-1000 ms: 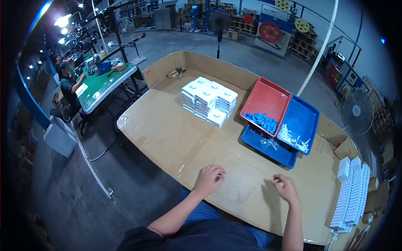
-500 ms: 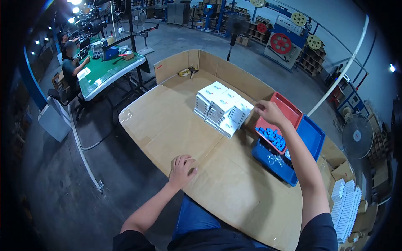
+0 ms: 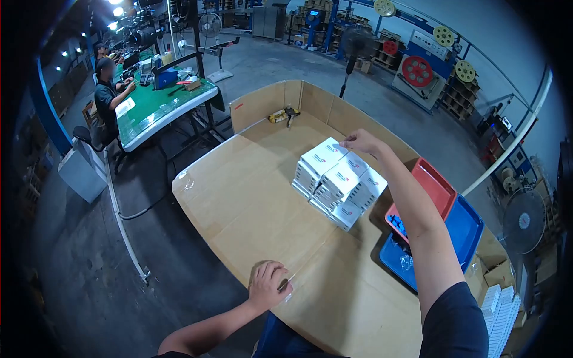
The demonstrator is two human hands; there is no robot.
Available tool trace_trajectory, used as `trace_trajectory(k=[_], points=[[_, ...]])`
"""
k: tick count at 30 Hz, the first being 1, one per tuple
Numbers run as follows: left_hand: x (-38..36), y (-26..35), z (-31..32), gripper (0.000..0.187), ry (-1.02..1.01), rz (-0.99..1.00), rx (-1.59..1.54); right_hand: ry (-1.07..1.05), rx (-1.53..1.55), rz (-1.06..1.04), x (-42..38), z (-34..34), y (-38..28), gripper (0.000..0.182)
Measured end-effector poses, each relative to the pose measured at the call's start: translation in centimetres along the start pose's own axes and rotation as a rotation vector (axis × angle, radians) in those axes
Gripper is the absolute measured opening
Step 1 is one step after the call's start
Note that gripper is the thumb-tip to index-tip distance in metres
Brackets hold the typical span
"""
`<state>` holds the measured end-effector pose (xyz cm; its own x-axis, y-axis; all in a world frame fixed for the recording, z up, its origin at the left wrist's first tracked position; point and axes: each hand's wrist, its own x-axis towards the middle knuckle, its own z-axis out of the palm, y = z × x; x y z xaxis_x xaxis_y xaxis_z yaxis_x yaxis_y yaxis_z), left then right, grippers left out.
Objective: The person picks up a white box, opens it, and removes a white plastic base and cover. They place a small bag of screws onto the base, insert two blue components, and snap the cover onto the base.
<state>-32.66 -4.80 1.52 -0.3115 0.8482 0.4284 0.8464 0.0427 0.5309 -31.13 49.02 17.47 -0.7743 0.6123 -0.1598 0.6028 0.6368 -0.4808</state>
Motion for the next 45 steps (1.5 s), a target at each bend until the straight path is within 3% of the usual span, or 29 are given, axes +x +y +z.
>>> trace_trajectory(k=[4,10,16,19,20,22,25,30,32,39,45], points=[[0.1,-0.2,0.3,0.035,-0.013,-0.009,-0.002,-0.079,-0.016,0.09,1.5,1.0,0.0,0.06],[0.1,-0.3,0.6,0.034,-0.021,-0.035,-0.004,-0.177,0.215,0.18,1.8,1.0,1.3,0.072],[0.0,-0.3,0.8,0.034,-0.002,-0.025,0.001,-0.083,0.433,0.196,1.6,1.0,2.4,0.056],[0.0,-0.3,0.8,0.034,0.004,-0.022,0.002,0.157,0.897,0.107,0.7,0.3,2.1,0.027],[0.2,-0.4,0.8,0.034,-0.004,-0.028,-0.009,0.153,0.893,0.12,0.0,-0.4,1.5,0.027],[0.0,-0.1,0.6,0.034,0.016,-0.011,0.002,0.383,1.24,0.003,-2.8,-1.0,0.4,0.022],[-0.4,-0.3,1.0,0.034,0.016,0.007,0.007,0.425,1.357,-0.112,-7.0,-1.8,0.2,0.035],[-0.7,-0.1,1.0,0.033,0.012,0.036,0.027,0.44,1.34,-0.233,-20.4,-0.7,-3.7,0.042],[-0.8,0.0,1.1,0.031,0.034,0.031,0.045,0.412,1.354,-0.347,-25.1,1.4,-1.7,0.046],[-1.4,0.1,1.7,0.029,0.07,0.065,0.044,0.511,1.755,-0.3,-42.0,10.7,-3.0,0.041],[-1.9,-0.4,2.4,0.034,0.191,0.093,-0.051,0.618,1.783,-0.193,-52.1,16.5,-1.3,0.056]])
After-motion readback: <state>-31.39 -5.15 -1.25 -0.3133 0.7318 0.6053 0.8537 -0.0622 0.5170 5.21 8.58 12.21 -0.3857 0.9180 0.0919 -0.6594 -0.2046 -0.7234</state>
